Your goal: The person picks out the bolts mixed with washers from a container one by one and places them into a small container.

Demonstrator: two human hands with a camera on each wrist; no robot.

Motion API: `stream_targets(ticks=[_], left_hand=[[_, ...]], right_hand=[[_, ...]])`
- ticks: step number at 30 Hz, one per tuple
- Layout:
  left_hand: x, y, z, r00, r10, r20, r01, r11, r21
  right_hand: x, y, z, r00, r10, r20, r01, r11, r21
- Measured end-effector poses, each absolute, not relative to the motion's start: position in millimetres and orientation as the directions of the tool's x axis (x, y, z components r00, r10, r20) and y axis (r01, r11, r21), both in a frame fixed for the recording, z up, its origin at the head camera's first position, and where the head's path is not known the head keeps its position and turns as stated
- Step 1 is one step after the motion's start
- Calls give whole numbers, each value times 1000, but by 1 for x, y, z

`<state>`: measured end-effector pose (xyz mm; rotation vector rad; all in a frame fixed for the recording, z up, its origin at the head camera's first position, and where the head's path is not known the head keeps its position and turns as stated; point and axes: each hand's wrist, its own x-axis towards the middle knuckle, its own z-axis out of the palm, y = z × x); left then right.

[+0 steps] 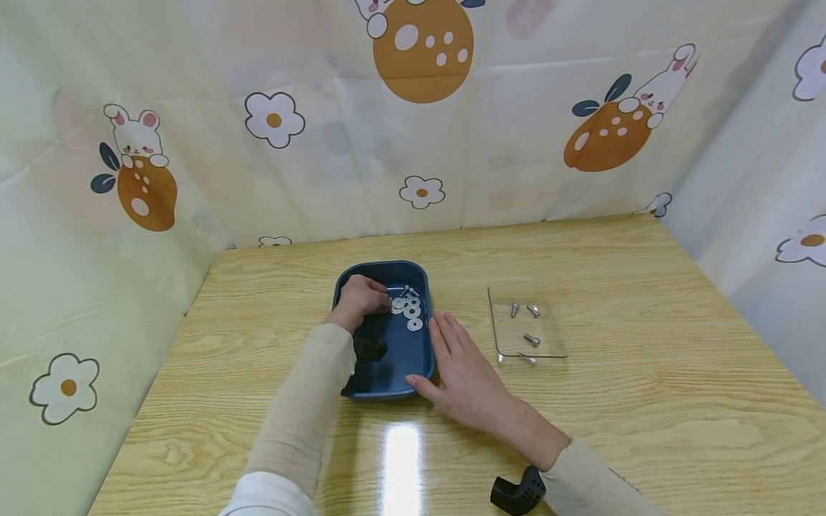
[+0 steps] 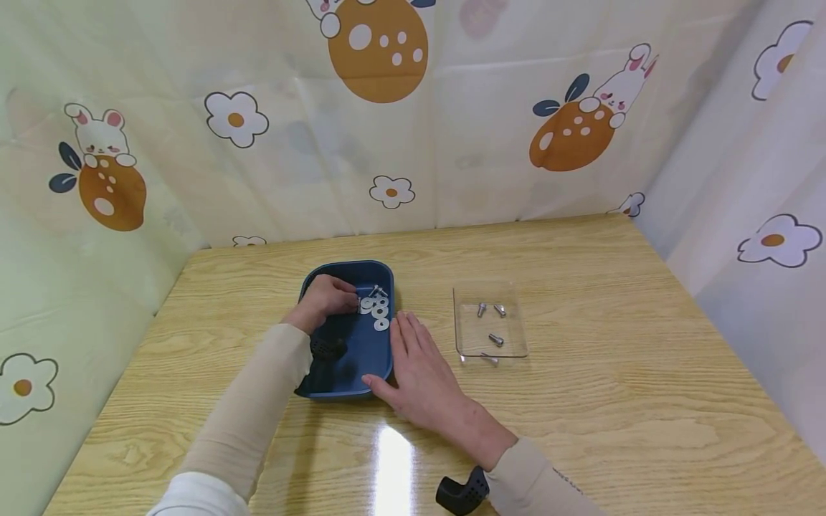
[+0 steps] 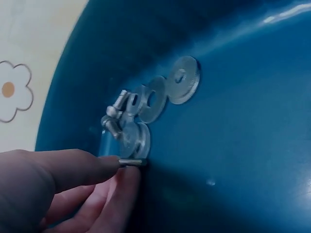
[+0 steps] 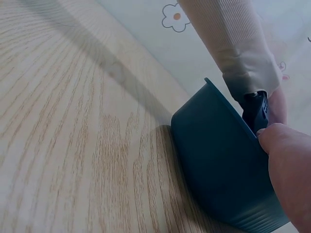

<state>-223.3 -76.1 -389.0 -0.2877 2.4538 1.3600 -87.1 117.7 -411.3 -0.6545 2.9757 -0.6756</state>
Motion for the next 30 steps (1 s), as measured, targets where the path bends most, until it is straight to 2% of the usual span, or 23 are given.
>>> stream_targets(ticks=[6,19,30], left_hand=[[-222,-71,-392,-941,-24,-337,-291,565,772],[-226,-67,-404,-939,-108,-326,-333,522,785],[-223,-65,-402,-943,-149,-299,-331,543,772]], right_hand=[[-87,118,-410,-912,-406,64,-393,815,-425],[-87,119,-408,-909,-414,54,-396,812,-428],[-87,118,-408,-911,-409,44,-388,818,-425]])
